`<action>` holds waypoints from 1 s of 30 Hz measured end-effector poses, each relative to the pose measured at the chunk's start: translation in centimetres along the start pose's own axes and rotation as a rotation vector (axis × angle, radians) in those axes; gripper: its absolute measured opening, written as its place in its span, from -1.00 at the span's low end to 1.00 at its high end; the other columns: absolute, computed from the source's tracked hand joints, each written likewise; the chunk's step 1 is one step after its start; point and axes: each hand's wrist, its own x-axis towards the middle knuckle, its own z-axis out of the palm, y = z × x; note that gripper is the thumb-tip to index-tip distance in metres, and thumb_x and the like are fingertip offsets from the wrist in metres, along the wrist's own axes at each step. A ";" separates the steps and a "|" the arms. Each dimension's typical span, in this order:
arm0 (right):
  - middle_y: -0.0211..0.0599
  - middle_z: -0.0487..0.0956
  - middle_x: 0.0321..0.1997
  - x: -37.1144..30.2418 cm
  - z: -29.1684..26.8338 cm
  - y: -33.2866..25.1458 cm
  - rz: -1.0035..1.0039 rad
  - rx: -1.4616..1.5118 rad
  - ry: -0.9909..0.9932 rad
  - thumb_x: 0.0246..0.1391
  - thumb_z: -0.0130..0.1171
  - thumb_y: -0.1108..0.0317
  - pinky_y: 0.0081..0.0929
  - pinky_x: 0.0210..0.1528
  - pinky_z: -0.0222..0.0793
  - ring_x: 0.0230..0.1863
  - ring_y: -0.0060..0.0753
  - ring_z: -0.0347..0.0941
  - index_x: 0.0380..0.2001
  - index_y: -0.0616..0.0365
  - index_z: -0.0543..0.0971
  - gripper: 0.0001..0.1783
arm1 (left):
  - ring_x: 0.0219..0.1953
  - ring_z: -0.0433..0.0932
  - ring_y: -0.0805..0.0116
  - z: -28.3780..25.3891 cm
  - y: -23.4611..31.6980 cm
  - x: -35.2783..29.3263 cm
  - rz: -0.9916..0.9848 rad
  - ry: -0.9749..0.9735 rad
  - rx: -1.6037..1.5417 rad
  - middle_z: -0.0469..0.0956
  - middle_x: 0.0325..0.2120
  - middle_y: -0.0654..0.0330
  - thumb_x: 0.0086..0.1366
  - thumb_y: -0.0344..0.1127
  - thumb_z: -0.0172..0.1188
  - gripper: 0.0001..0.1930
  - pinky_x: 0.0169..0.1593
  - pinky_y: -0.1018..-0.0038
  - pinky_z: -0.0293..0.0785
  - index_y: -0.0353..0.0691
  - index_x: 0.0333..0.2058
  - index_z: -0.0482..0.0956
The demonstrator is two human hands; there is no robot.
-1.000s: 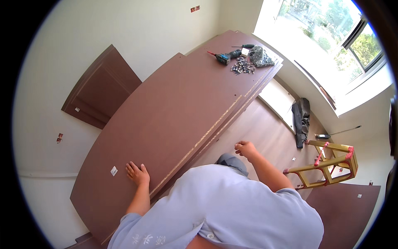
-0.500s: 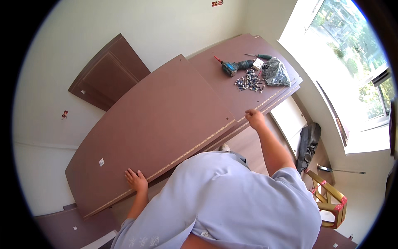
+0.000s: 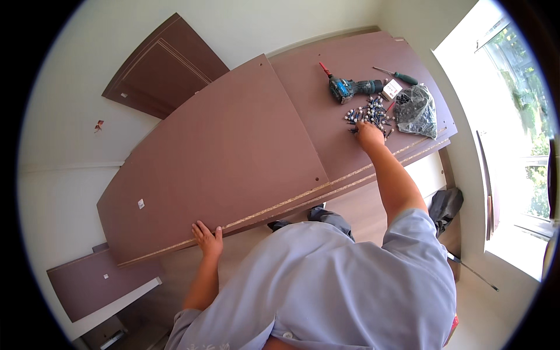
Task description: The person retrieves a wooden board from a pile, aligns it on a large panel, and uses a screwdriver and an electric drill to secure screws into pre-drilled holes.
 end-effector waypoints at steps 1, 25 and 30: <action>-0.29 0.64 0.08 0.4 0.2 0.3 0.010 -0.017 -0.043 0.16 0.26 0.20 -0.09 0.17 0.49 0.17 -0.06 0.56 -0.05 -0.09 0.66 -0.71 | 0.55 -0.13 -0.33 -0.1 0.3 0.1 -0.008 -0.004 0.001 -0.12 0.51 -0.34 0.39 0.09 0.17 -0.04 0.54 -0.10 -0.13 -0.38 0.51 -0.07; -0.08 0.71 -0.27 -5.5 -5.3 -11.5 -0.487 0.353 -0.109 0.03 0.27 0.13 -0.06 -0.08 0.56 -0.16 0.05 0.65 -0.27 0.09 0.67 -0.71 | 0.17 0.59 0.16 -8.1 27.6 2.2 0.172 -1.104 -1.464 0.62 0.08 0.04 0.54 0.09 0.06 -0.46 0.23 0.22 0.53 -0.23 0.24 0.49; -0.20 0.68 -0.15 -9.1 -9.9 -19.6 -0.921 0.392 -0.251 0.11 0.31 0.09 -0.11 -0.11 0.57 -0.17 -0.04 0.66 -0.10 -0.01 0.65 -0.66 | -0.14 0.68 0.18 -12.0 27.4 1.5 -0.165 -1.264 -1.913 0.64 -0.05 0.10 0.53 0.22 -0.01 -0.44 -0.03 0.24 0.64 -0.19 0.10 0.55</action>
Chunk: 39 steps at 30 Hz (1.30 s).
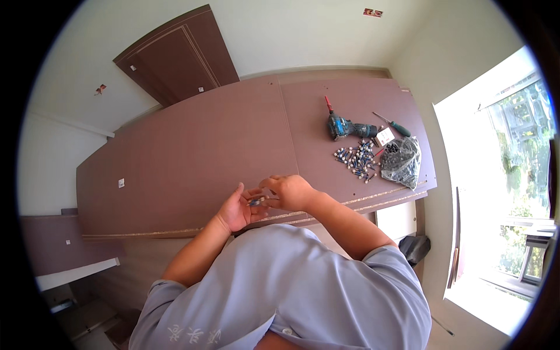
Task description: The person retrieves a wooden board from a pile, aligns it on a large panel, and uses a screwdriver and an electric drill to secure screws into pre-drilled holes.
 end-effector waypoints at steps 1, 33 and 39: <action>-0.21 0.68 -0.11 0.7 -0.3 -0.2 -0.014 0.005 -0.027 0.12 0.31 0.08 -0.12 -0.10 0.58 -0.17 -0.05 0.66 -0.07 -0.02 0.65 -0.64 | -0.15 0.68 0.20 -2.7 -0.4 0.9 -0.012 -0.087 -0.075 0.64 -0.07 0.11 0.53 0.19 0.03 -0.49 -0.05 0.27 0.65 -0.17 0.05 0.56; -0.14 0.68 -0.02 2.1 -1.8 -4.7 0.155 0.753 0.158 0.03 0.34 0.55 -0.47 -0.20 0.57 -0.25 -0.46 0.61 0.19 0.27 0.49 -0.41 | -0.16 0.67 0.37 -16.7 3.3 -14.2 0.316 0.337 0.132 0.64 -0.19 0.23 0.51 -0.34 0.14 -0.92 -0.12 0.42 0.65 -0.08 -0.08 0.49; -0.05 0.66 0.03 7.7 15.3 -18.1 0.184 0.984 -0.087 0.02 0.27 0.58 -0.35 -0.08 0.62 -0.15 -0.36 0.64 0.22 0.30 0.46 -0.38 | -0.12 0.69 0.38 -24.9 9.2 -19.9 0.446 0.281 -0.032 0.67 -0.14 0.26 0.52 -0.32 0.13 -0.84 -0.05 0.45 0.66 -0.07 0.02 0.56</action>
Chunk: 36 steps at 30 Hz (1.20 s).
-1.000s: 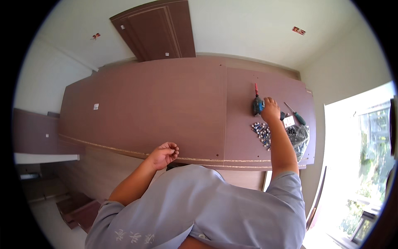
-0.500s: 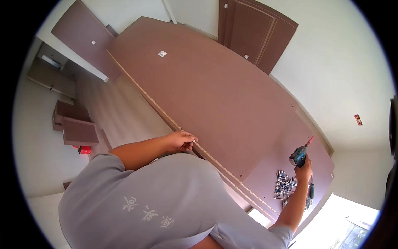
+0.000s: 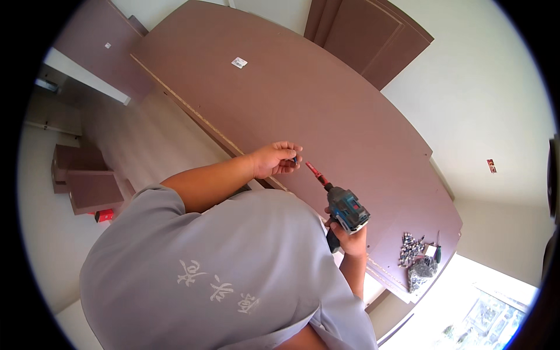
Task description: The person retrieves a wooden board from a pile, aligns it on a large panel, and uses a screwdriver and an electric drill to secure screws into pre-drilled holes.
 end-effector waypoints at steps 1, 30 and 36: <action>-0.05 0.66 0.03 1.4 2.5 0.7 0.010 -0.039 -0.009 0.02 0.26 0.60 -0.35 -0.06 0.63 -0.13 -0.35 0.64 0.22 0.30 0.46 -0.38 | -0.11 0.68 0.40 -2.5 1.2 -0.2 0.020 -0.007 -0.024 0.67 -0.12 0.27 0.53 -0.32 0.12 -0.81 -0.01 0.44 0.67 -0.09 0.05 0.59; -0.29 0.72 -0.30 31.8 39.8 3.7 0.357 -0.842 -0.225 0.03 0.42 0.38 -0.40 -0.14 0.53 -0.28 -0.48 0.62 -0.12 0.23 0.69 -0.68 | -0.02 0.66 0.33 -37.7 9.4 -8.0 0.079 0.181 -0.567 0.63 -0.05 0.20 0.57 -0.27 0.08 -0.69 0.08 0.43 0.68 -0.11 0.21 0.48; -0.33 0.68 -0.40 36.0 42.4 3.3 0.527 -0.743 -0.196 0.07 0.37 0.38 -0.40 -0.22 0.52 -0.35 -0.44 0.62 -0.17 0.28 0.67 -0.73 | 0.09 0.63 0.20 -42.2 4.5 -8.0 0.092 0.272 -0.700 0.61 0.01 0.09 0.51 -0.47 -0.01 -0.66 0.16 0.36 0.65 -0.23 0.22 0.45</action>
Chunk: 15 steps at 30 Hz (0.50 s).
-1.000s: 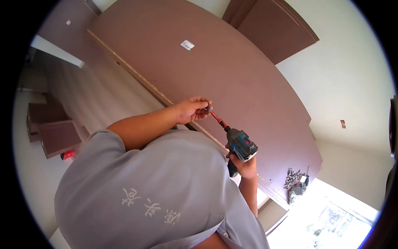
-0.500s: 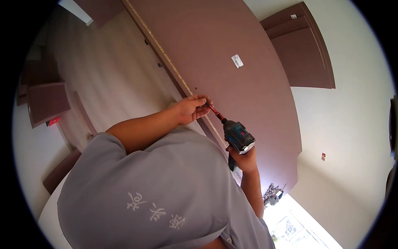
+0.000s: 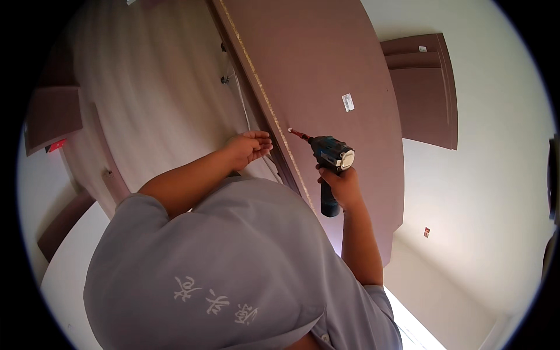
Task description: The person retrieves a wooden board from a pile, aligns it on a large panel, and uses a screwdriver and an electric drill to secure screws into pre-drilled holes.
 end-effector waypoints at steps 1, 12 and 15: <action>-0.31 0.66 -0.40 -0.2 -0.2 -1.9 0.050 -0.101 -0.007 0.09 0.34 0.35 -0.37 -0.23 0.52 -0.37 -0.44 0.61 -0.15 0.28 0.65 -0.71 | 0.10 0.63 0.18 -0.8 0.0 0.0 0.002 0.031 -0.035 0.60 0.01 0.07 0.51 -0.49 -0.04 -0.65 0.16 0.35 0.65 -0.25 0.22 0.44; -0.04 0.69 -0.25 2.7 1.0 -9.1 0.099 -0.857 -0.171 0.07 0.29 0.25 -0.13 -0.14 0.55 -0.22 -0.03 0.65 -0.06 0.19 0.61 -0.61 | -0.22 0.66 0.43 -3.1 1.7 -0.4 -0.071 0.118 0.110 0.68 -0.18 0.26 0.61 -0.16 -0.10 -0.71 -0.24 0.50 0.59 -0.10 0.11 0.49; -0.07 0.69 -0.26 3.0 0.3 -7.8 0.074 -0.828 -0.143 0.06 0.30 0.25 -0.14 -0.15 0.54 -0.23 -0.04 0.66 -0.07 0.20 0.61 -0.62 | -0.28 0.62 0.51 -1.9 1.6 0.1 0.004 0.094 0.133 0.68 -0.22 0.34 0.60 -0.14 -0.07 -0.74 -0.26 0.53 0.51 -0.03 0.05 0.54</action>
